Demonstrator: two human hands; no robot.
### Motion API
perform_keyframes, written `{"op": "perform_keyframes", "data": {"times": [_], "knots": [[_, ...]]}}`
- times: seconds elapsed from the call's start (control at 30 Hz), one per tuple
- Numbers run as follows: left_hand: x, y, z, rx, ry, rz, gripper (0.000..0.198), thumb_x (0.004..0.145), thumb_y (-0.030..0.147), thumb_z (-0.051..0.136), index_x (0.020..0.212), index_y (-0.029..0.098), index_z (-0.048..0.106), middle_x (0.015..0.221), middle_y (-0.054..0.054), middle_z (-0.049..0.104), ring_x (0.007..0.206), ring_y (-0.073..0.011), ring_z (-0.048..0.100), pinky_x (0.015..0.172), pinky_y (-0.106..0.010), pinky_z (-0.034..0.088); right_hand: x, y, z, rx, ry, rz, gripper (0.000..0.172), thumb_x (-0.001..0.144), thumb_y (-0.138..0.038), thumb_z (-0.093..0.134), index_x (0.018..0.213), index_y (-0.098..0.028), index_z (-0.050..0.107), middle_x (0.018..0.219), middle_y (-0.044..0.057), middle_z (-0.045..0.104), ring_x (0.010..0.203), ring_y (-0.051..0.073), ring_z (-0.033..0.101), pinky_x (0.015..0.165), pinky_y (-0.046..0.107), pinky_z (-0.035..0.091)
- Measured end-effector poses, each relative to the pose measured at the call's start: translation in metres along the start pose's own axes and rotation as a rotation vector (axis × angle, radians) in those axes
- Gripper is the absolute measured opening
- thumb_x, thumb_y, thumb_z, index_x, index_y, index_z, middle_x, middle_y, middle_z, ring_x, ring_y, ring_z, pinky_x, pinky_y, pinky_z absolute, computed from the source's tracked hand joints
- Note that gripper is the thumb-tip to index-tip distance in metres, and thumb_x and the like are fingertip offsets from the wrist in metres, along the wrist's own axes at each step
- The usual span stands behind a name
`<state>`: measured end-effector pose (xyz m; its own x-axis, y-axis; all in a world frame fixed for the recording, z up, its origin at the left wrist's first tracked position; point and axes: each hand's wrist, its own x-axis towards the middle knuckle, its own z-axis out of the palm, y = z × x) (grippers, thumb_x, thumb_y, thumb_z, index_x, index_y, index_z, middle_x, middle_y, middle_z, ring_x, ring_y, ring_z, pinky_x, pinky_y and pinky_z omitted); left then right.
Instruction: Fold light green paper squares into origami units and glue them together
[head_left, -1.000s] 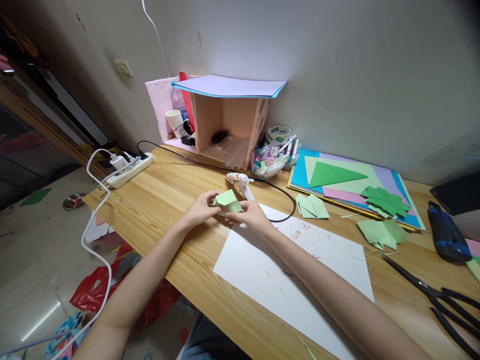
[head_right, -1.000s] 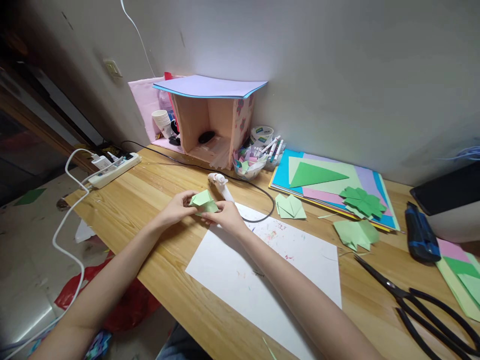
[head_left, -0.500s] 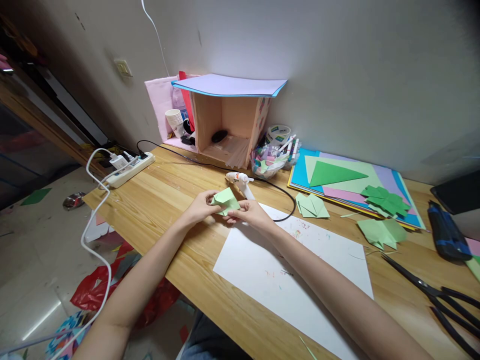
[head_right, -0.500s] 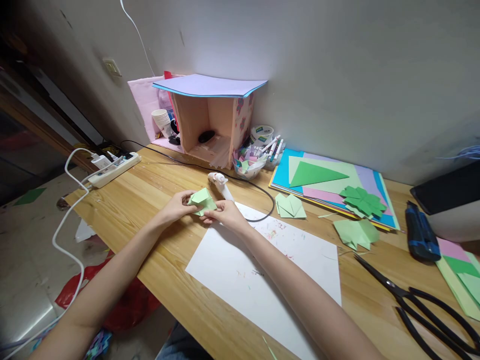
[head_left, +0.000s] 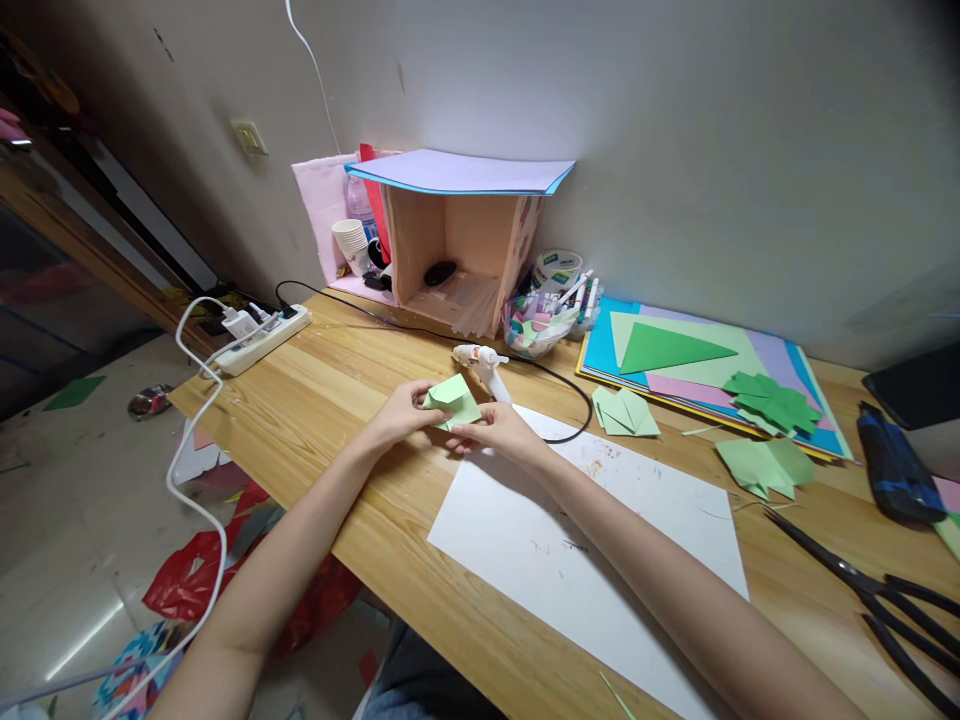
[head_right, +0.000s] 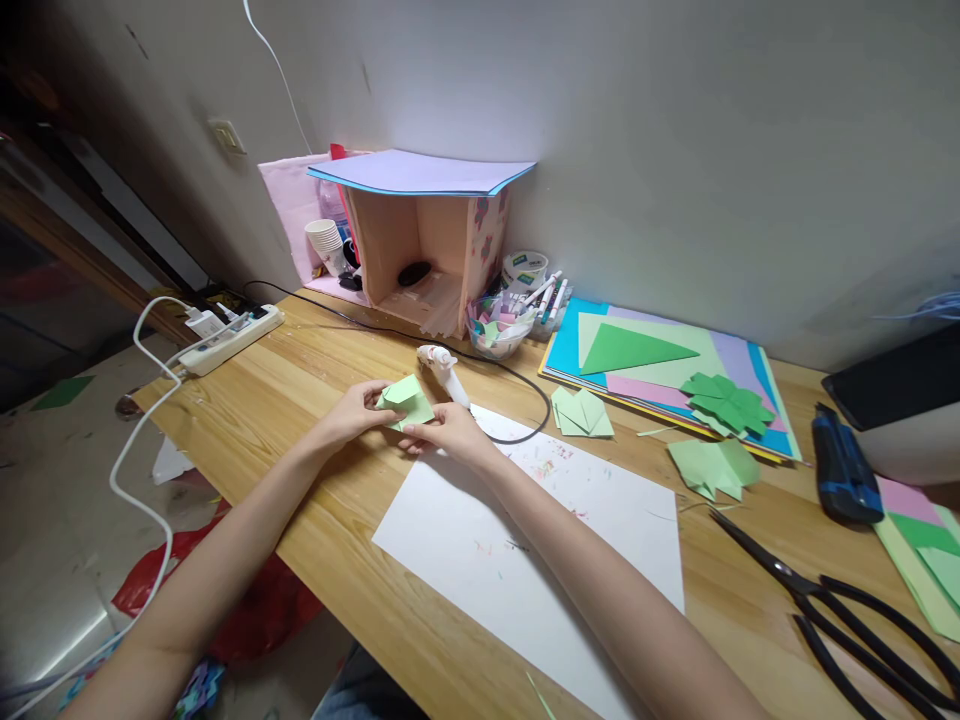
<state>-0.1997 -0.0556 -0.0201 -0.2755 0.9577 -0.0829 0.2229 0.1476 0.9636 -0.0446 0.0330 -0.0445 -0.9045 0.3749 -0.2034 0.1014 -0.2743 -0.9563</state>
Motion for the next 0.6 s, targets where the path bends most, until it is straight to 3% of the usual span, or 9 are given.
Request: {"op": "perform_keyframes", "data": {"times": [0.17,0.43,0.6], "knots": [[0.001,-0.001,0.000,-0.027,0.015,0.000,0.041,0.055,0.026,0.069,0.092,0.010,0.059,0.086,-0.005,0.064,0.078,-0.0177,0.058,0.071,-0.026,0.044,0.001,-0.001,-0.001,0.077,-0.039,0.026,0.034,0.067,-0.043,0.065,0.070,-0.009,0.064,0.071,0.013,0.070,0.056,0.014,0.064,0.055,0.024,0.051],[0.005,-0.005,0.000,-0.138,0.049,0.019,0.045,0.058,0.027,0.069,0.097,0.009,0.057,0.095,-0.009,0.064,0.082,-0.0187,0.059,0.073,-0.027,0.046,-0.005,-0.005,-0.010,0.166,-0.232,0.019,0.037,0.081,-0.040,0.049,0.090,-0.006,0.063,0.092,0.019,0.067,0.068,0.019,0.066,0.060,0.028,0.051],[0.001,0.000,0.003,-0.064,0.115,0.164,0.037,0.070,0.030,0.058,0.102,0.012,0.059,0.097,-0.007,0.064,0.084,-0.0172,0.058,0.069,-0.024,0.047,-0.005,-0.009,-0.011,0.172,-0.239,0.050,0.034,0.082,-0.034,0.048,0.090,-0.004,0.062,0.088,0.019,0.068,0.067,0.019,0.066,0.058,0.028,0.051]]}}
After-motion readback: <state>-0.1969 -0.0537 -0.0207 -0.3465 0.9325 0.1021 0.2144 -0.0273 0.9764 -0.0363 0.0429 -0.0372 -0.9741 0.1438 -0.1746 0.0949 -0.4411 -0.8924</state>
